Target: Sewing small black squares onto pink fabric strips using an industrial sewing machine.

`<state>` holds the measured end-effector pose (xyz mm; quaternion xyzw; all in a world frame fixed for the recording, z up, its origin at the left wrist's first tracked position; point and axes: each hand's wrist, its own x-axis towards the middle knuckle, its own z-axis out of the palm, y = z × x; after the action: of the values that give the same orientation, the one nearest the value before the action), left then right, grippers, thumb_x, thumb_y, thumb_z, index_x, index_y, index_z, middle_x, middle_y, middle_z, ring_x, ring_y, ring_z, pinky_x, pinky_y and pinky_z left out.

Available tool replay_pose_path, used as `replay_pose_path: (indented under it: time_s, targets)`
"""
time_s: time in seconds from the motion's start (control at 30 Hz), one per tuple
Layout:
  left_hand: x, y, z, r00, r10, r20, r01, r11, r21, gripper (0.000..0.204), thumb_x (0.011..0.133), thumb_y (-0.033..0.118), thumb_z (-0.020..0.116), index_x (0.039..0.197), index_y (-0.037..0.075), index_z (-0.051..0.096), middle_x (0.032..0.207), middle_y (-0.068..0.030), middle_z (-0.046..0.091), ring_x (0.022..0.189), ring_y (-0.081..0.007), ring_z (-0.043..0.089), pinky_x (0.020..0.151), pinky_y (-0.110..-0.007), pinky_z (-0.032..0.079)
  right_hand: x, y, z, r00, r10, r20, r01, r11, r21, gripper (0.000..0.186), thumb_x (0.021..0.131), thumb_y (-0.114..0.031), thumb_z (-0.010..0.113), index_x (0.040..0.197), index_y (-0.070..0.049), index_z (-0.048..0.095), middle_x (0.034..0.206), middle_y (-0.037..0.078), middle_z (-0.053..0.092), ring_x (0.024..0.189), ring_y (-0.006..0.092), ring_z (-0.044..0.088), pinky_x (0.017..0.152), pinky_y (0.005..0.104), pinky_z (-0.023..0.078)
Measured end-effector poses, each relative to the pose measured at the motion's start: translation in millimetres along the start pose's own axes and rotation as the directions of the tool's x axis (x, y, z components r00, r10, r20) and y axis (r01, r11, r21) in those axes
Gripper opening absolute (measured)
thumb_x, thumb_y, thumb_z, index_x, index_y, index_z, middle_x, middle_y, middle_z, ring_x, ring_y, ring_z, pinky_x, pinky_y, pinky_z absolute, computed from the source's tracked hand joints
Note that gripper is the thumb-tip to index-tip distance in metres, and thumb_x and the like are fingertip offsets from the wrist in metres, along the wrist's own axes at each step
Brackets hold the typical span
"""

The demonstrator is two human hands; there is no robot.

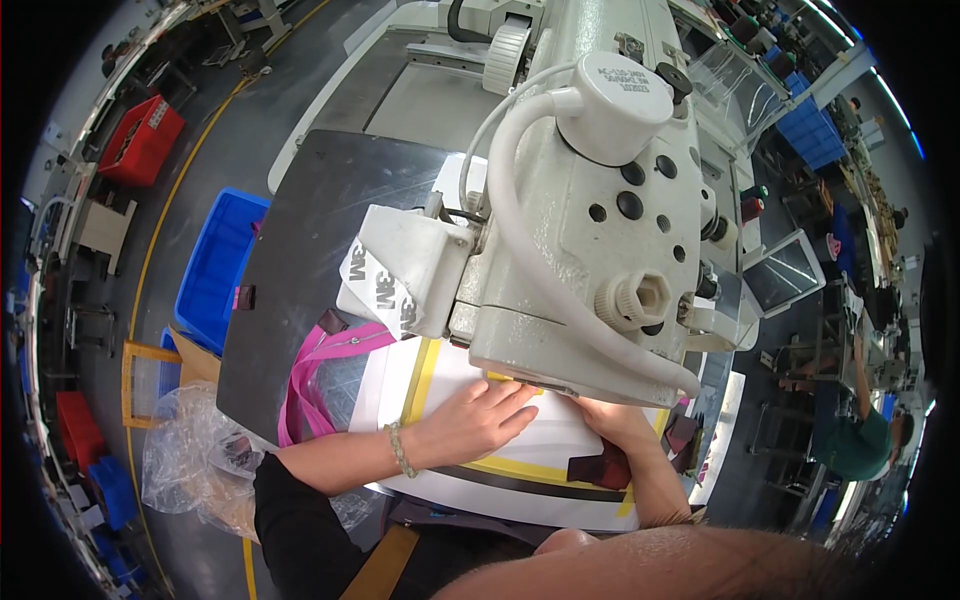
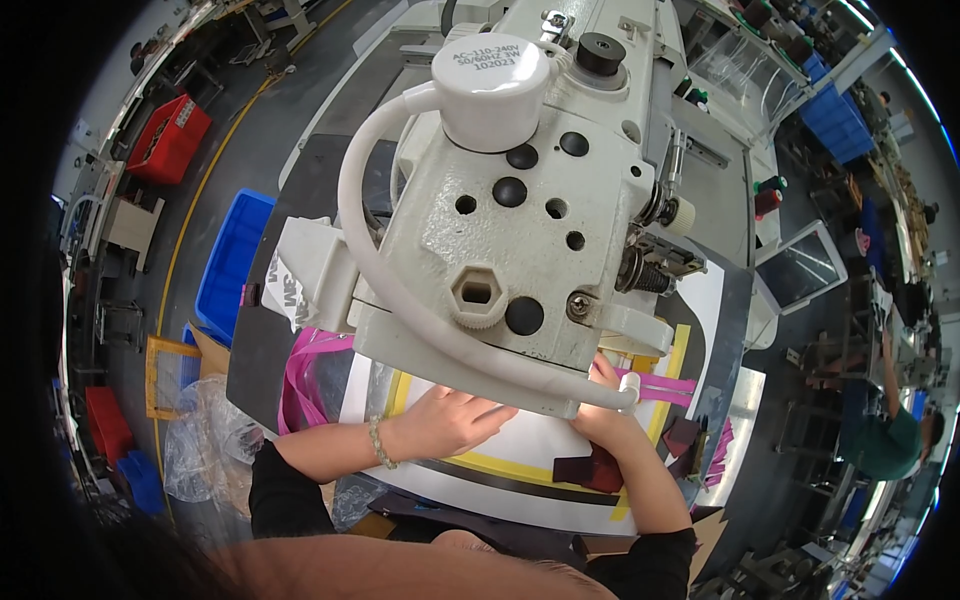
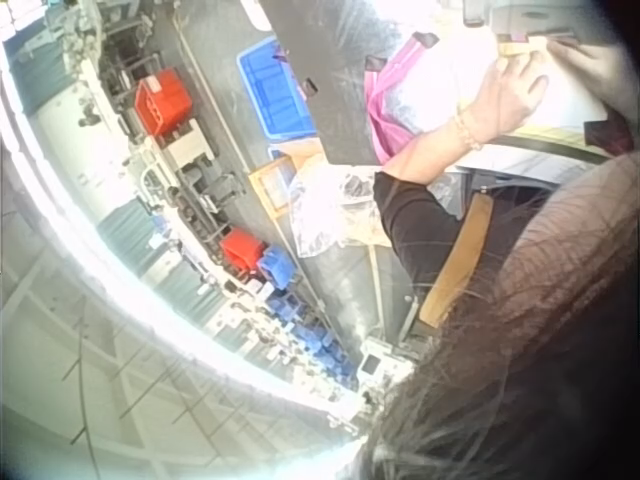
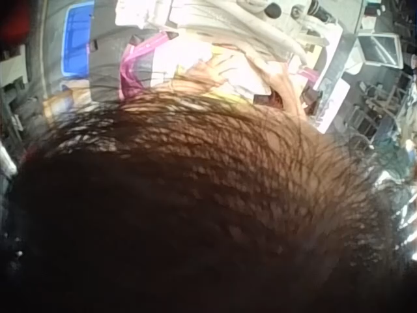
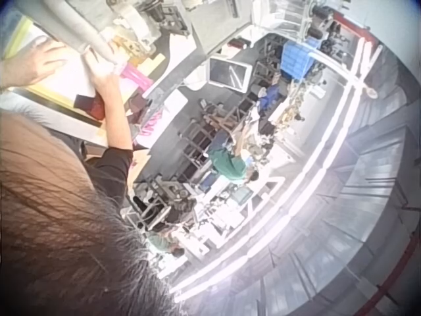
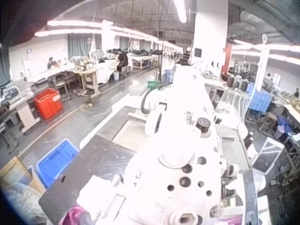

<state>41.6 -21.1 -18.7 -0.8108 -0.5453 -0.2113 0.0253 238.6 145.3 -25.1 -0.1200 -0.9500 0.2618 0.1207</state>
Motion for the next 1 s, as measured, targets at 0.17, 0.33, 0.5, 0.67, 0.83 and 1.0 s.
replay_pose_path:
  time_s: [0.17, 0.33, 0.5, 0.67, 0.83, 1.0]
  targets:
    - [1.3, 0.2, -0.1, 1.0, -0.024, -0.001, 0.024, 1.0, -0.004, 0.03, 0.082, 0.019, 0.057, 0.109, 0.006, 0.063, 0.127, -0.0098, 0.056, 0.109, -0.0197, 0.054, 0.078, -0.029, 0.043, 1.8, -2.8, -0.9, 0.993, -0.074, -0.093, 0.07, 0.996, -0.053, 0.035, 0.077, -0.01, 0.065, 0.112, -0.009, 0.066, 0.115, 0.009, 0.065, 0.109, 0.0316, 0.057, 0.092, 0.0429, 0.044]
    - [1.1, -1.6, 0.3, 0.999, -0.038, -0.012, 0.037, 0.996, -0.081, 0.029, 0.083, 0.019, 0.057, 0.108, 0.008, 0.063, 0.124, -0.007, 0.057, 0.105, -0.0174, 0.054, 0.078, -0.029, 0.043, -1.1, -4.8, -2.2, 0.996, -0.07, -0.045, 0.066, 0.993, -0.094, 0.035, 0.072, -0.003, 0.066, 0.107, -0.004, 0.066, 0.109, 0.012, 0.065, 0.104, 0.0334, 0.06, 0.088, 0.0433, 0.048]
    - [0.8, -3.2, 2.6, 1.0, -0.024, -0.018, 0.023, 0.998, -0.063, 0.03, 0.083, 0.02, 0.056, 0.11, 0.01, 0.063, 0.124, -0.0055, 0.058, 0.104, -0.0161, 0.054, 0.08, -0.029, 0.042, 1.1, -5.4, -4.1, 0.991, -0.116, -0.068, 0.109, 0.988, -0.106, 0.037, 0.068, 0.0, 0.066, 0.105, -0.002, 0.066, 0.107, 0.014, 0.065, 0.102, 0.0351, 0.06, 0.088, 0.0436, 0.048]
    - [-0.2, -3.5, 3.1, 1.0, -0.011, -0.026, 0.01, 0.999, -0.043, 0.033, 0.084, 0.02, 0.056, 0.115, 0.011, 0.061, 0.125, -0.0054, 0.057, 0.104, -0.0159, 0.054, 0.081, -0.028, 0.042, 3.7, -5.3, -4.6, 0.989, -0.133, -0.061, 0.127, 0.988, -0.092, 0.037, 0.067, 0.001, 0.067, 0.104, -0.001, 0.065, 0.106, 0.014, 0.065, 0.102, 0.0356, 0.06, 0.088, 0.0437, 0.048]
    - [1.4, -3.0, 1.3, 1.0, -0.022, 0.001, 0.022, 0.998, -0.063, 0.034, 0.084, 0.02, 0.055, 0.116, 0.011, 0.061, 0.125, -0.0065, 0.057, 0.105, -0.0161, 0.054, 0.081, -0.028, 0.042, 0.6, -4.2, -3.2, 0.994, -0.096, -0.057, 0.092, 0.993, -0.073, 0.036, 0.065, 0.002, 0.065, 0.1, -0.001, 0.065, 0.1, 0.014, 0.064, 0.095, 0.0351, 0.061, 0.085, 0.0436, 0.048]
    - [1.0, -2.1, 1.4, 1.0, -0.031, -0.003, 0.031, 0.998, -0.05, 0.035, 0.084, 0.02, 0.055, 0.117, 0.01, 0.061, 0.125, -0.0077, 0.057, 0.105, -0.0167, 0.055, 0.08, -0.028, 0.042, 3.2, -6.9, -5.9, 0.993, -0.11, -0.043, 0.105, 0.988, -0.115, 0.035, 0.065, 0.002, 0.065, 0.099, -0.001, 0.064, 0.098, 0.013, 0.064, 0.094, 0.0344, 0.061, 0.084, 0.0432, 0.048]
